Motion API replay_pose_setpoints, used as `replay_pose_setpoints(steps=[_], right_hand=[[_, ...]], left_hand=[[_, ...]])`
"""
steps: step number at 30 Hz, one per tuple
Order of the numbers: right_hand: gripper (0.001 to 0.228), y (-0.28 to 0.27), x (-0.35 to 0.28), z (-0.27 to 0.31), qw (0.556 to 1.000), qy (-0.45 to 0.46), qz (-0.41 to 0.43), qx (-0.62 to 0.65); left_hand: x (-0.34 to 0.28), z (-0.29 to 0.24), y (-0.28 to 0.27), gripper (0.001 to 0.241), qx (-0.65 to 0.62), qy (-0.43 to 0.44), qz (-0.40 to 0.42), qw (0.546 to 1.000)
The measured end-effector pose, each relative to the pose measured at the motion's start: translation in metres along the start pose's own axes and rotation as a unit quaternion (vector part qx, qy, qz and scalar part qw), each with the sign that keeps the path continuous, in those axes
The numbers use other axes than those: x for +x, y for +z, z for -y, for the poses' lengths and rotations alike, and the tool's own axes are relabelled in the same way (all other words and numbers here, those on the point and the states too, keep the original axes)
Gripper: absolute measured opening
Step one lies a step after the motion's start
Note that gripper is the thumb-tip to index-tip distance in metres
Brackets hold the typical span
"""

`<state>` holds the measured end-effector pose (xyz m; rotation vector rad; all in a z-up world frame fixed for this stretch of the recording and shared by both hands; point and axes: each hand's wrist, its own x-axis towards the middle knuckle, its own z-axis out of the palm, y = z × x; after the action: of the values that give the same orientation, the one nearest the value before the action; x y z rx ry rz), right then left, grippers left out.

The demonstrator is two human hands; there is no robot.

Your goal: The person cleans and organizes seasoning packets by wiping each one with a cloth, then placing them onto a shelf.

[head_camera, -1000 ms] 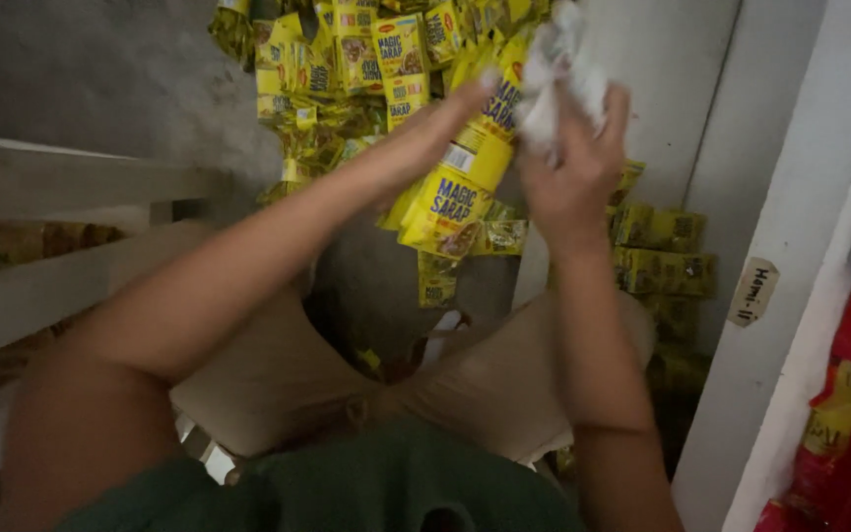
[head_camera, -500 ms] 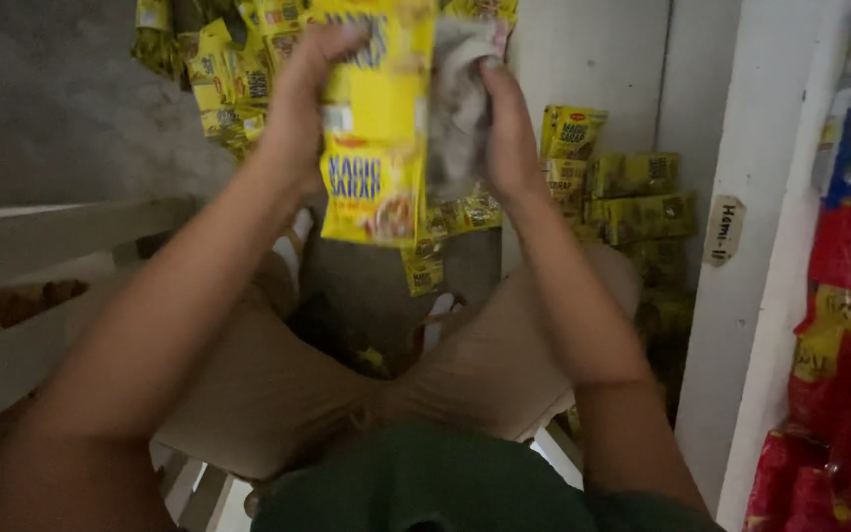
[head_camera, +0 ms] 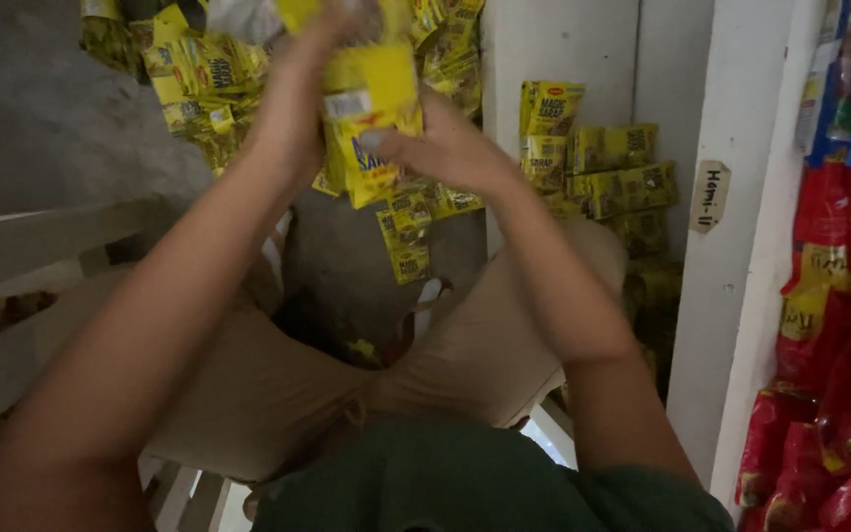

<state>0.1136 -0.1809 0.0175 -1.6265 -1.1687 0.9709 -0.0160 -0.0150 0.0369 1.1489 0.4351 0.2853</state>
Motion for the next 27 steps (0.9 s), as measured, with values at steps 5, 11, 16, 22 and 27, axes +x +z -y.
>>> replay_pose_setpoints(steps=[5, 11, 16, 22, 27], right_hand=[[0.061, -0.006, 0.007, 0.016, 0.977, 0.188, -0.035, 0.090], [0.057, -0.102, -0.012, -0.093, 0.905, 0.194, -0.282, 0.253], [0.058, -0.232, -0.058, -0.293, 0.757, 0.018, -0.377, 0.534], [0.055, -0.241, -0.103, -0.321, 0.674, 0.075, -0.534, 0.505], [0.060, -0.211, -0.075, -0.236, 0.716, 0.149, -0.542, 0.415]], left_hand=[[-0.008, -0.023, 0.010, 0.082, 0.338, 0.034, -0.020, 0.940], [-0.019, -0.047, -0.002, 0.070, -0.012, -0.011, -0.022, 1.000], [-0.023, -0.055, -0.008, 0.047, -0.078, -0.072, 0.004, 0.994], [-0.028, -0.064, -0.013, 0.046, -0.121, -0.088, 0.004, 0.989], [-0.026, -0.056, -0.033, 0.048, -0.138, -0.059, 0.002, 0.989]])
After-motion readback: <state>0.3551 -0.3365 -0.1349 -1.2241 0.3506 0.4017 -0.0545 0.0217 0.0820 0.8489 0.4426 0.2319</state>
